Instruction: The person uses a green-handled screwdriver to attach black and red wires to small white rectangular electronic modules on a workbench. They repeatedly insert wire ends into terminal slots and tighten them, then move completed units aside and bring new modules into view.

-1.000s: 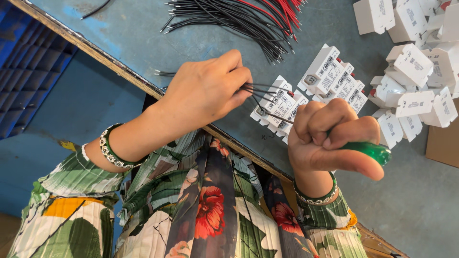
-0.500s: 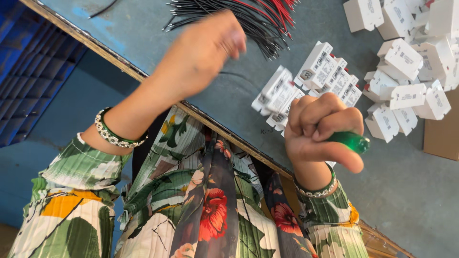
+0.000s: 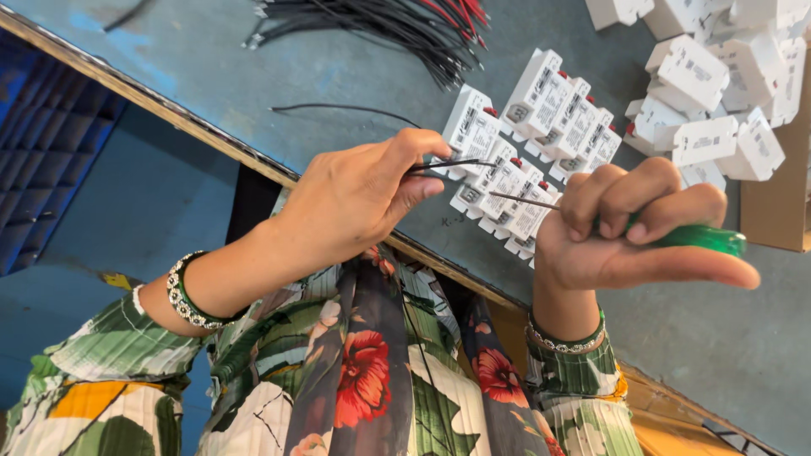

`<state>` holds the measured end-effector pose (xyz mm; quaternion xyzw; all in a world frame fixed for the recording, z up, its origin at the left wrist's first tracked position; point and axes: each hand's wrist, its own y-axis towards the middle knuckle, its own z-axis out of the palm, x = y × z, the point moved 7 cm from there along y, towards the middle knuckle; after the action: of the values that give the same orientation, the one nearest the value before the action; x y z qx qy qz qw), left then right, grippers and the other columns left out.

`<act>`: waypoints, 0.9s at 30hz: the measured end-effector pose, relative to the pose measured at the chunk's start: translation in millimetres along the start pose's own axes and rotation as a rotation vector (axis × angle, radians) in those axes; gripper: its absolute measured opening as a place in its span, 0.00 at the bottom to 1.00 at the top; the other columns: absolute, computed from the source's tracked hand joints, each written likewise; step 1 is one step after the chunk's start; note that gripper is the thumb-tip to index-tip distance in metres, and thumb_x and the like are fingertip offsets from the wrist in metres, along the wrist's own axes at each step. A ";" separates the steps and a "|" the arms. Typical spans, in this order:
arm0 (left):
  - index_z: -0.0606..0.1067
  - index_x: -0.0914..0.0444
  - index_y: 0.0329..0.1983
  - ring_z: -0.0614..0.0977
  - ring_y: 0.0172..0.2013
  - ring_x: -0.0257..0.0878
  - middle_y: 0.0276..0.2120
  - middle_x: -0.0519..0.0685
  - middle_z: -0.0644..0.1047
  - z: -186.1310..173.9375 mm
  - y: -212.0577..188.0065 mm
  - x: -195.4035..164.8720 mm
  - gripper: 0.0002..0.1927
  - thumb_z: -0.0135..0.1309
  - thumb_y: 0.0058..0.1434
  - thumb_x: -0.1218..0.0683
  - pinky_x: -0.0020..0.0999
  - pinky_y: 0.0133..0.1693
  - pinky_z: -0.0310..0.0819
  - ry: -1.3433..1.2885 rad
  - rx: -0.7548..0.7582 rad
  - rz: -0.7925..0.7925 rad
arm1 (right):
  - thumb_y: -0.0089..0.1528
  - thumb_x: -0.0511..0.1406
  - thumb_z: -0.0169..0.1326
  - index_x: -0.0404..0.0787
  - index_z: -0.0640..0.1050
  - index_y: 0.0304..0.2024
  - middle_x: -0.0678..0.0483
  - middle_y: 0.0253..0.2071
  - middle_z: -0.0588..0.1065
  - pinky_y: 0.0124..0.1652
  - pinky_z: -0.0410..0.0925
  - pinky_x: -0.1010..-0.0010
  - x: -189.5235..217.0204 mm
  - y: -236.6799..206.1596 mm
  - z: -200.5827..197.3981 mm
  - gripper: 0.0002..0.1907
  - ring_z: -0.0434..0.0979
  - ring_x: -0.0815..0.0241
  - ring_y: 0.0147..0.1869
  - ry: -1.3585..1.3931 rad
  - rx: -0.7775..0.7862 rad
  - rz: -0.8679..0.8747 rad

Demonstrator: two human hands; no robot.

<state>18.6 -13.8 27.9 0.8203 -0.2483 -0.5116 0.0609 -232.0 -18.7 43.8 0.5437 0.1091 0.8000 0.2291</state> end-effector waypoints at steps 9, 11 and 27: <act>0.72 0.62 0.46 0.85 0.34 0.40 0.36 0.46 0.80 16.7 -1.8 12.2 0.10 0.59 0.66 0.57 0.35 0.34 0.77 -0.084 0.075 -0.061 | 0.64 0.70 0.29 0.43 0.55 0.31 0.56 0.20 0.51 0.15 0.44 0.78 -8.2 -5.3 -2.9 0.39 0.37 0.70 0.16 0.031 -0.026 0.046; 0.73 0.63 0.44 0.85 0.33 0.41 0.35 0.46 0.80 18.3 -0.8 13.0 0.09 0.60 0.64 0.57 0.35 0.33 0.77 -0.047 0.078 -0.066 | 0.64 0.70 0.30 0.43 0.55 0.32 0.56 0.20 0.51 0.16 0.45 0.77 -8.6 -8.6 -1.4 0.38 0.38 0.70 0.16 -0.018 -0.022 0.052; 0.74 0.63 0.44 0.82 0.32 0.45 0.36 0.48 0.78 15.0 1.3 16.0 0.11 0.62 0.62 0.57 0.40 0.32 0.75 0.055 0.031 -0.010 | 0.63 0.70 0.29 0.43 0.55 0.31 0.55 0.20 0.52 0.15 0.45 0.76 -5.0 -9.7 1.6 0.39 0.40 0.69 0.13 -0.048 -0.051 0.033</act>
<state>10.8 -20.2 8.3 0.8362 -0.2502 -0.4852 0.0527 -226.6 -12.7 36.2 0.5584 0.0743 0.7930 0.2319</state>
